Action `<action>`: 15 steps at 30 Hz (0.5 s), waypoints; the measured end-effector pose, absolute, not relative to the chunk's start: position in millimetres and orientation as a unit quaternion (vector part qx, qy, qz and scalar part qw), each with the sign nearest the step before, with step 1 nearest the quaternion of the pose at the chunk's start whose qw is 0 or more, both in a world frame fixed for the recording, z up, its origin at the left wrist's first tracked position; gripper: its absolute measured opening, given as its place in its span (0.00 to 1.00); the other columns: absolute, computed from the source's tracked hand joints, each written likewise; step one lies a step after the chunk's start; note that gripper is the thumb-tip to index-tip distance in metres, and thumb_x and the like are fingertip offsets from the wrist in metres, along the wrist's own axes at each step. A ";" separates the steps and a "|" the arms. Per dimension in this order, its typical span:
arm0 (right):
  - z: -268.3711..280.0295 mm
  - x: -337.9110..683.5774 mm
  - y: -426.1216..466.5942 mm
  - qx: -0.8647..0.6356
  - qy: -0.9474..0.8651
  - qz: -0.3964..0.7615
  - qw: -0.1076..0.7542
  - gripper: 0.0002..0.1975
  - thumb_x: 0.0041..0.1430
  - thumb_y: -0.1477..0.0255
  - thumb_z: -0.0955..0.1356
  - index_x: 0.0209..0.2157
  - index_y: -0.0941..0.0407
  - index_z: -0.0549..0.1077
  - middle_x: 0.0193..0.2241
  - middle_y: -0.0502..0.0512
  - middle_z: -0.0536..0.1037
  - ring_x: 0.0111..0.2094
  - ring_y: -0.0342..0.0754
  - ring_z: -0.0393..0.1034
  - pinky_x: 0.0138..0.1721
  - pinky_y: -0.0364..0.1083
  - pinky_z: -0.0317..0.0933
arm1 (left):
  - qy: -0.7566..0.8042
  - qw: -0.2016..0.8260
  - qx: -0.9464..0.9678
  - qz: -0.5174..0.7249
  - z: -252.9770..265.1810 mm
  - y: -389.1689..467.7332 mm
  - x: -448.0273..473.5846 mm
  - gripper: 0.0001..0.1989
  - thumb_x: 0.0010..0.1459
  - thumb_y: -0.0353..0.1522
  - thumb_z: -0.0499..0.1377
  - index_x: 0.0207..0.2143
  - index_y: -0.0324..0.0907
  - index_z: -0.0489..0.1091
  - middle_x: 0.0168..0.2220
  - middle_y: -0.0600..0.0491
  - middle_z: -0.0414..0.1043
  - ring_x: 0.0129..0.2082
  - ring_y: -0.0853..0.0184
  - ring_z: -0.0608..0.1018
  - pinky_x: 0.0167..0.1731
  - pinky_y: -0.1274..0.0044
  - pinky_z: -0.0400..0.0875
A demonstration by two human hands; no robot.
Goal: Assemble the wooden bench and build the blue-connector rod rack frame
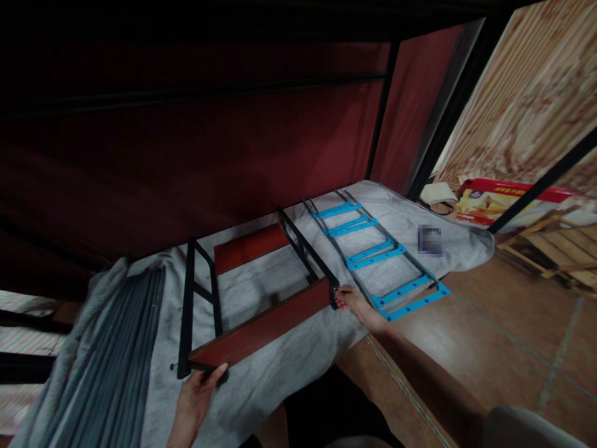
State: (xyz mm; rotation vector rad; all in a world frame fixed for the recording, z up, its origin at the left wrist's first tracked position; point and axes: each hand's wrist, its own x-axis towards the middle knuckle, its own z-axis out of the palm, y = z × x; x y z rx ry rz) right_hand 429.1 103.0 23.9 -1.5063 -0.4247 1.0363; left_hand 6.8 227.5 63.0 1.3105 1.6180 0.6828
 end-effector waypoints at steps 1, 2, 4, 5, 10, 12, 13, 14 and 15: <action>25.6 429.1 102.3 -0.635 -0.178 0.453 0.599 0.11 0.45 0.64 0.74 0.25 0.56 0.71 0.21 0.51 0.73 0.24 0.45 0.68 0.27 0.46 0.63 | 0.658 0.459 0.530 0.276 65.8 227.1 6.5 0.21 0.26 0.43 0.70 0.24 0.42 0.75 0.27 0.49 0.79 0.38 0.49 0.81 0.40 0.66 0.77; 27.4 428.9 101.6 -0.621 -0.177 0.461 0.609 0.12 0.43 0.64 0.74 0.25 0.55 0.71 0.21 0.50 0.73 0.25 0.46 0.69 0.28 0.46 0.63 | 0.658 0.461 0.527 0.276 68.7 227.0 6.2 0.21 0.26 0.43 0.70 0.25 0.41 0.75 0.27 0.49 0.79 0.37 0.50 0.81 0.37 0.67 0.77; 30.4 428.3 101.1 -0.594 -0.183 0.472 0.626 0.12 0.41 0.64 0.75 0.25 0.55 0.72 0.22 0.49 0.73 0.26 0.45 0.68 0.29 0.45 0.62 | 0.662 0.461 0.523 0.275 74.2 227.9 5.4 0.22 0.24 0.43 0.70 0.25 0.41 0.76 0.28 0.49 0.80 0.34 0.52 0.81 0.34 0.68 0.77; 31.5 427.9 101.4 -0.582 -0.188 0.476 0.633 0.12 0.40 0.64 0.75 0.25 0.55 0.72 0.22 0.48 0.72 0.25 0.44 0.67 0.28 0.45 0.61 | 0.665 0.459 0.524 0.271 76.6 228.8 5.0 0.23 0.23 0.43 0.71 0.25 0.40 0.76 0.28 0.49 0.80 0.34 0.53 0.80 0.34 0.69 0.77; 30.9 424.5 103.5 -0.566 -0.195 0.466 0.651 0.12 0.41 0.66 0.75 0.27 0.56 0.74 0.21 0.47 0.71 0.23 0.42 0.64 0.27 0.44 0.57 | 0.659 0.455 0.535 0.268 87.4 231.0 5.8 0.23 0.22 0.46 0.70 0.21 0.40 0.76 0.26 0.48 0.78 0.31 0.56 0.79 0.33 0.71 0.75; 28.2 422.7 102.2 -0.562 -0.185 0.467 0.657 0.15 0.42 0.64 0.76 0.30 0.56 0.74 0.23 0.48 0.73 0.25 0.43 0.66 0.29 0.44 0.59 | 0.653 0.459 0.542 0.263 92.2 228.7 8.4 0.24 0.23 0.47 0.70 0.20 0.39 0.75 0.24 0.49 0.77 0.29 0.57 0.78 0.32 0.71 0.75; 26.7 421.9 101.1 -0.560 -0.175 0.469 0.660 0.16 0.42 0.62 0.76 0.31 0.55 0.74 0.25 0.48 0.74 0.26 0.43 0.67 0.30 0.45 0.60 | 0.653 0.459 0.546 0.256 94.5 227.1 10.0 0.24 0.22 0.48 0.70 0.20 0.39 0.75 0.24 0.49 0.77 0.29 0.57 0.78 0.32 0.71 0.75; 25.2 421.3 99.8 -0.558 -0.161 0.469 0.666 0.17 0.42 0.61 0.77 0.31 0.55 0.74 0.26 0.49 0.75 0.27 0.44 0.68 0.31 0.45 0.61 | 0.652 0.459 0.548 0.252 96.8 225.6 11.7 0.25 0.22 0.49 0.70 0.20 0.39 0.75 0.23 0.49 0.77 0.28 0.57 0.78 0.32 0.71 0.75; 24.0 421.1 98.7 -0.556 -0.145 0.467 0.673 0.18 0.41 0.60 0.77 0.30 0.55 0.74 0.26 0.50 0.75 0.27 0.45 0.69 0.31 0.45 0.62 | 0.652 0.458 0.550 0.251 98.8 224.3 13.4 0.26 0.22 0.50 0.70 0.20 0.39 0.75 0.23 0.49 0.77 0.28 0.57 0.78 0.31 0.70 0.75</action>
